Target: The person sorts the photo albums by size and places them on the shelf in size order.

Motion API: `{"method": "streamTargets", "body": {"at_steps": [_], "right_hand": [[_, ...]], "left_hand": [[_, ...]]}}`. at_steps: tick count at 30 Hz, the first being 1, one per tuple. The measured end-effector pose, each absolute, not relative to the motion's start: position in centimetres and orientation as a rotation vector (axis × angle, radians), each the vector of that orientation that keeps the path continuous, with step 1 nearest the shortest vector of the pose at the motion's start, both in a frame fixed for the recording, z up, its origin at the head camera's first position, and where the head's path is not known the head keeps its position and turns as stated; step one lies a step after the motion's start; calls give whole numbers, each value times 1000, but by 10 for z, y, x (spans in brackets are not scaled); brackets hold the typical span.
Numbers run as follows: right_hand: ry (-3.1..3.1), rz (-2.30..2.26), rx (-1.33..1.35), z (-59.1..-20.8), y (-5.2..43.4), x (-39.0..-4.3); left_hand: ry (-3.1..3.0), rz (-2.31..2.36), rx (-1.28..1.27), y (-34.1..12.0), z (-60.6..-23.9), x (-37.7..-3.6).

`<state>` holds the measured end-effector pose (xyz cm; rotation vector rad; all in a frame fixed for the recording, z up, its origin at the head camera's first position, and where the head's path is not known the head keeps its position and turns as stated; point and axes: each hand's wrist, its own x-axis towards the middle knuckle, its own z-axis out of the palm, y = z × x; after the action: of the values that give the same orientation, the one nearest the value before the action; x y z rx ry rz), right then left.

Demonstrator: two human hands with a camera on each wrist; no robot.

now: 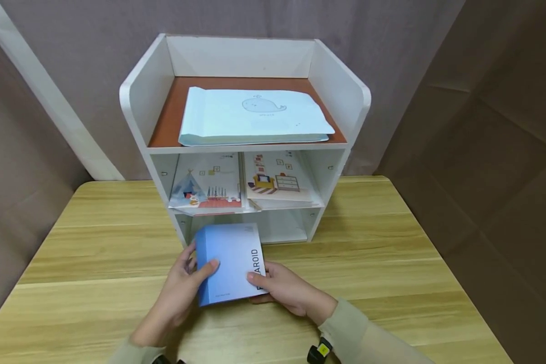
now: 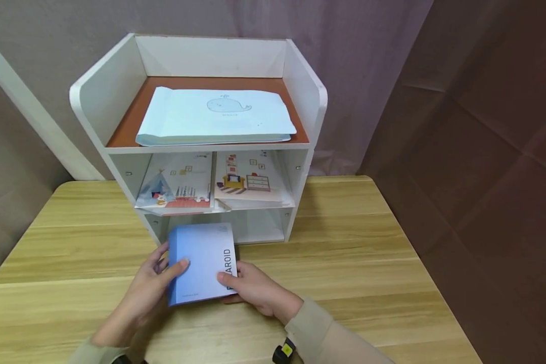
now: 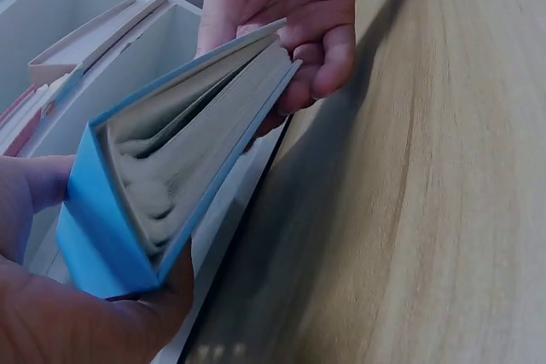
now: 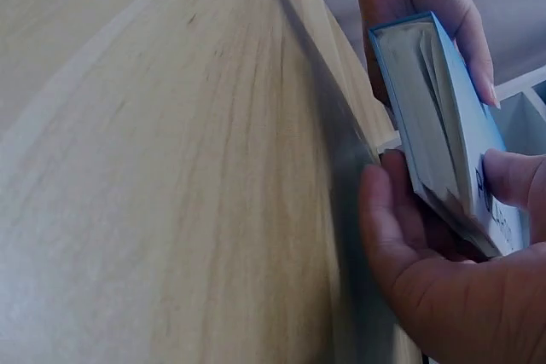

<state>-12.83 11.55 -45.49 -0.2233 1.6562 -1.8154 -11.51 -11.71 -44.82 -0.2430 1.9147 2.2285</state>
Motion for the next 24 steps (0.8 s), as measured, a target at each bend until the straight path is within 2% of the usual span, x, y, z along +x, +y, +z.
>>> {"method": "streamTargets", "body": {"at_steps": [24], "right_hand": [[1902,-1869,-97,-462,110,-146]], "left_hand": [[1882,2201,-239,-108,-459,-120]]}}
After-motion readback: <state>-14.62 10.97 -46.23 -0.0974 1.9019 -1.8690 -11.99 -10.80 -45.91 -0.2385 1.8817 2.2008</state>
